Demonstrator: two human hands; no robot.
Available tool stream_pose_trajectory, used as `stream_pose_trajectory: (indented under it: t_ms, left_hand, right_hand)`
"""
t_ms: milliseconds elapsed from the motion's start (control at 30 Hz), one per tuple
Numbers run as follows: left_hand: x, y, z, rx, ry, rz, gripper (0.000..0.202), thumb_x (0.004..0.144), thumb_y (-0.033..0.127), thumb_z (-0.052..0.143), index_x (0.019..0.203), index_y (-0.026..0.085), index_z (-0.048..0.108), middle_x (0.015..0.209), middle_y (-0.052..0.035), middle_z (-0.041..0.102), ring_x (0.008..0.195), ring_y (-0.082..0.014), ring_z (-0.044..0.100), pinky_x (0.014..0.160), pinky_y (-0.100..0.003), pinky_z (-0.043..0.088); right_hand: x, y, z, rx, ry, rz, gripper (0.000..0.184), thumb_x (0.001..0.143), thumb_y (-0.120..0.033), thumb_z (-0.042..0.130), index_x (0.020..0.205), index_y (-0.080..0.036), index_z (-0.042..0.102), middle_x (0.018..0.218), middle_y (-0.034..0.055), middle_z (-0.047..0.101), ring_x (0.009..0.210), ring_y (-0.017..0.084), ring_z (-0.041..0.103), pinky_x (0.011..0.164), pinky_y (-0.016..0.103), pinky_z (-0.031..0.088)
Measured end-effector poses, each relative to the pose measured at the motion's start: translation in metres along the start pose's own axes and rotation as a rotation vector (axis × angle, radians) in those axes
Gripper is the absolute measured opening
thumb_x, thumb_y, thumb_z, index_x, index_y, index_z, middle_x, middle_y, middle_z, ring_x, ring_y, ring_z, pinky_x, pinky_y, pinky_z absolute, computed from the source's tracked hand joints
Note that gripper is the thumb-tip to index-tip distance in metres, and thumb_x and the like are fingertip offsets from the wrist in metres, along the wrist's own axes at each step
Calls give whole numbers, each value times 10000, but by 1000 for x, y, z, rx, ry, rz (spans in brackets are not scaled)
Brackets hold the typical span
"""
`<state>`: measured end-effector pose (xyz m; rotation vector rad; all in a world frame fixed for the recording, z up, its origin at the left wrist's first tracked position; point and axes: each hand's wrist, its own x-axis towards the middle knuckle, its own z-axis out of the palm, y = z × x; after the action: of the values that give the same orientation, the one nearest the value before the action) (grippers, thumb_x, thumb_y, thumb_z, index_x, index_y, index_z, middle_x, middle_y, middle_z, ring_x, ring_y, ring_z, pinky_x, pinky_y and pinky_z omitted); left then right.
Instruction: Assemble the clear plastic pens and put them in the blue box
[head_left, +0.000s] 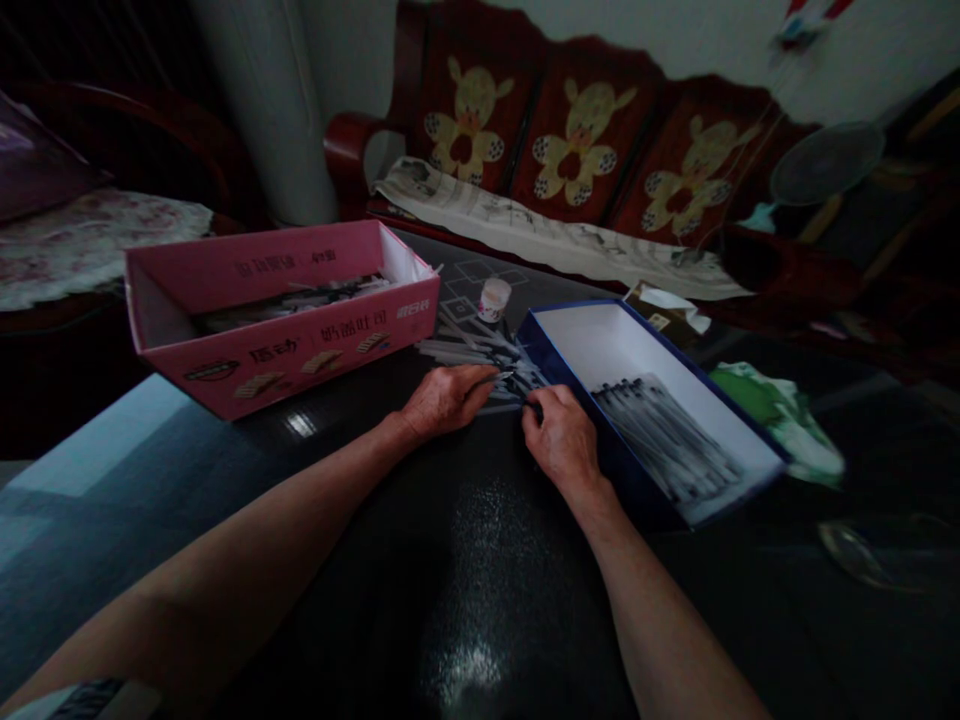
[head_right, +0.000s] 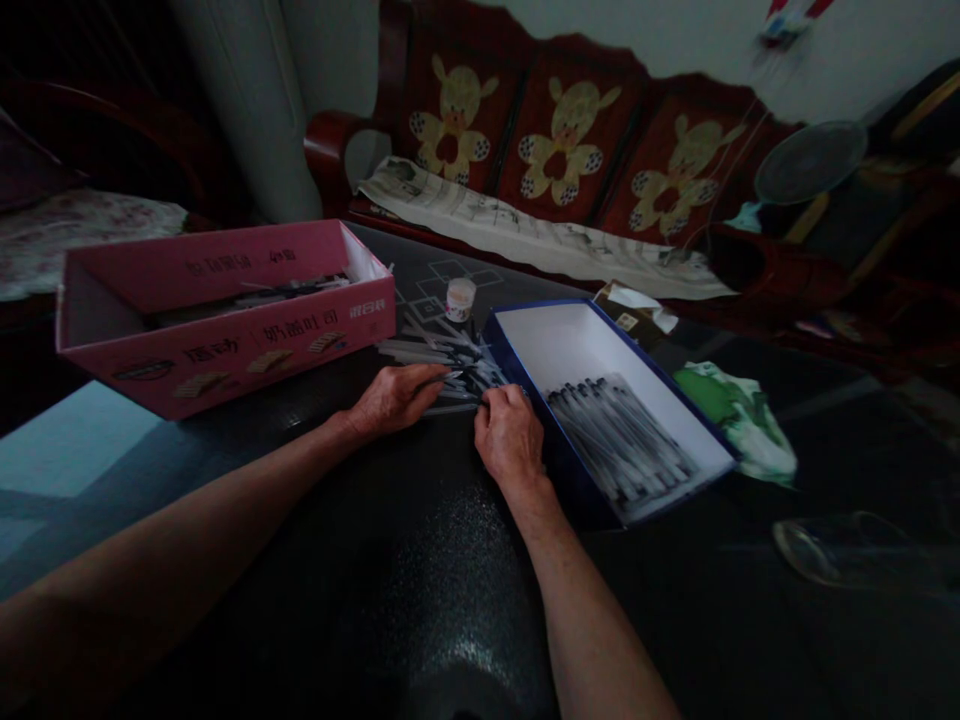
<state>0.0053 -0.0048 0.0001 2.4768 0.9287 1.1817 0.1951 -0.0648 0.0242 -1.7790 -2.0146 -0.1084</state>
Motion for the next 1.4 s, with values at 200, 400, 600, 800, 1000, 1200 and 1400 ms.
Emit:
stream_pose_trajectory:
  t_ms: [200,400,600,800,1000,1200,1400]
  left_hand:
    - [0,2,-1,-17,-11,42,346,930,235,446,1234,119,564,1079,-121,696,936,-187,685,806,-307,558]
    - [-1,3,0,-23,-36,47,346,930,238,440,1237,136,563,1125,-114,681,970,-187,675,833,-319,555]
    - [0,1,-2,3,45,-14,335,918,227,453,1201,111,590,1026,-120,707,874,-179,690,787,-307,560]
    - [1,0,-3,-1,108,-40,327,912,222,460,1178,102,608,1010,-118,707,893,-176,682,808,-293,547]
    - [1,-6,-2,44,241,-95,312,915,236,464,1176,142,607,1024,-88,708,908,-161,672,827,-263,531]
    - [0,-8,-3,117,233,-55,318,925,237,427,1152,104,606,965,-119,687,863,-179,653,795,-286,524]
    - [-2,-4,-1,111,176,-14,305,923,232,426,1128,110,615,864,-100,656,783,-165,633,745,-284,526]
  right_hand:
    - [5,-5,8,652,137,184,183,773,-311,624,897,-177,632,805,36,672,689,154,614,704,299,500]
    - [8,-5,12,1070,32,388,375,776,-390,608,1083,-177,629,917,56,704,729,145,637,661,289,514]
    - [6,1,1,497,30,113,227,813,-259,539,969,-183,685,901,65,695,784,185,636,770,332,496]
    - [0,-2,-8,10,-105,-3,325,847,-172,479,1134,-179,632,1047,110,654,902,221,618,819,322,472]
    - [5,2,-17,104,6,-42,270,848,-149,445,994,-162,671,968,102,675,899,211,627,840,318,466]
    - [6,19,-47,140,-32,-20,231,803,-167,487,885,-192,701,831,61,701,768,203,647,724,329,465]
    - [-27,19,-61,15,-315,-78,195,798,-215,548,880,-197,725,833,60,662,711,176,625,662,311,453]
